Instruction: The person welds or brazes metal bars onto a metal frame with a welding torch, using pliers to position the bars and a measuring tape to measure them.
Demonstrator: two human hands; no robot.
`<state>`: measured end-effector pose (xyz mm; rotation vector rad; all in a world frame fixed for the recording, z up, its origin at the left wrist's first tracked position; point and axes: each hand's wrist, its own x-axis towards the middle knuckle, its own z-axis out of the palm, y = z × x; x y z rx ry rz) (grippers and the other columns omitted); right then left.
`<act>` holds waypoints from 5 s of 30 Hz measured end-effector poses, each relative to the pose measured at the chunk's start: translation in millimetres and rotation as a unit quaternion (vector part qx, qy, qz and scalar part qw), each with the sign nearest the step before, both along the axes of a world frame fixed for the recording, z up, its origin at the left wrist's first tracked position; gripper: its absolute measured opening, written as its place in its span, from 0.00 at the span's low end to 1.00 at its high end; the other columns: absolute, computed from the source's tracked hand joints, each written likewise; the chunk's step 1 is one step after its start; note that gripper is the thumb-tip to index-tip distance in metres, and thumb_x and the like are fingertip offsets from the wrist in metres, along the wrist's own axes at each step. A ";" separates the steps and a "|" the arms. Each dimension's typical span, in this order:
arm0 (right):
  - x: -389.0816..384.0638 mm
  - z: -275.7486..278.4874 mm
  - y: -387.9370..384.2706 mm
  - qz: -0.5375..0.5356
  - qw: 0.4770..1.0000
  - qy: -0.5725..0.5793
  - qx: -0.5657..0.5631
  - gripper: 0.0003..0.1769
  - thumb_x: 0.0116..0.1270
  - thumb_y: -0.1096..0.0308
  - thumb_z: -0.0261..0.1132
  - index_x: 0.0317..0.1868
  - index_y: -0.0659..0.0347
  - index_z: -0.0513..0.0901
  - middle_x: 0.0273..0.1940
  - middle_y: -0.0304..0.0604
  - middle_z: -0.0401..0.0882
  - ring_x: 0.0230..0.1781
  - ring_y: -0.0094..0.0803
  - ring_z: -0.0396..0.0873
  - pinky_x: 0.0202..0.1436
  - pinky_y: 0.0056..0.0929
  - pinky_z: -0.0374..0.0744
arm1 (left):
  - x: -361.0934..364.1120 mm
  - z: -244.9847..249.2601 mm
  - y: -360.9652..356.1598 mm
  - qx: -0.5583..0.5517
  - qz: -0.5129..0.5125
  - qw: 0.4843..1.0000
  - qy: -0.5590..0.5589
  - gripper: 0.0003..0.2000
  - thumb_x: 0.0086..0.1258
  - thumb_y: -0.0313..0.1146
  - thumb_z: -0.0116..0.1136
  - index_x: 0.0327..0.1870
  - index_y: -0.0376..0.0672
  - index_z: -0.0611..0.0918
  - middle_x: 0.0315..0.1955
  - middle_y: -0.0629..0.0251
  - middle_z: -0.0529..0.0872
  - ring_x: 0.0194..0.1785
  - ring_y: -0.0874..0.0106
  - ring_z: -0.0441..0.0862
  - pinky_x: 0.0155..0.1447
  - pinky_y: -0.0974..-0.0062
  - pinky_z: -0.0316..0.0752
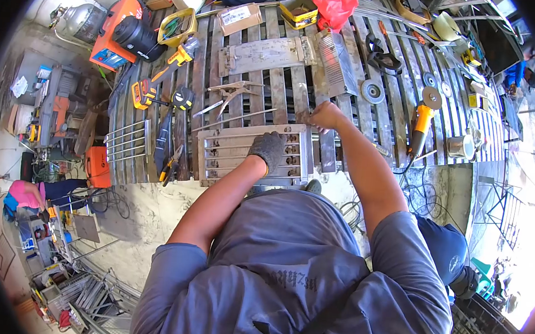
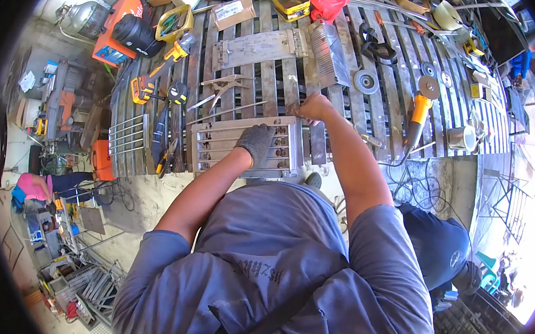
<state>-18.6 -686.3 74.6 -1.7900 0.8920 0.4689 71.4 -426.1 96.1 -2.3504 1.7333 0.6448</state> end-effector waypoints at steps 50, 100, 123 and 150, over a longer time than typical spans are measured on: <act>-61.3 87.7 49.1 0.244 0.915 0.052 -0.316 0.23 0.87 0.50 0.62 0.62 0.62 0.87 0.56 0.63 0.93 0.60 0.65 0.91 0.64 0.65 0.87 | -1.6 -6.9 3.9 -0.023 0.035 0.999 -0.002 0.18 0.76 0.32 0.66 0.64 0.40 0.86 0.59 0.47 0.91 0.63 0.49 0.93 0.63 0.47 0.89; -139.6 -1.6 10.2 0.050 0.915 0.029 -0.399 0.34 0.73 0.51 0.82 0.70 0.57 0.80 0.72 0.59 0.76 0.76 0.62 0.77 0.76 0.63 0.77 | 149.9 293.4 201.6 -0.722 0.108 0.355 0.584 0.15 0.70 0.16 0.73 0.47 0.48 0.81 0.38 0.69 0.80 0.49 0.67 0.85 0.70 0.41 0.85; -27.8 287.3 272.3 0.086 0.830 -0.507 -0.217 0.35 0.79 0.67 0.76 0.81 0.67 0.77 0.68 0.64 0.84 0.72 0.65 0.82 0.76 0.51 0.81 | 95.6 289.8 92.4 -0.700 0.268 0.596 0.287 0.13 0.67 0.23 0.77 0.50 0.45 0.88 0.39 0.67 0.92 0.37 0.68 0.86 0.43 0.69 0.82; -37.1 239.5 137.4 -0.308 0.789 -0.465 0.258 0.10 0.93 0.69 0.58 0.62 0.66 0.80 0.49 0.56 0.91 0.39 0.37 0.85 0.42 0.29 0.82 | 84.2 275.0 164.6 -0.474 0.160 0.795 0.343 0.24 0.87 0.36 0.69 0.77 0.34 0.82 0.69 0.60 0.88 0.65 0.69 0.89 0.71 0.67 0.84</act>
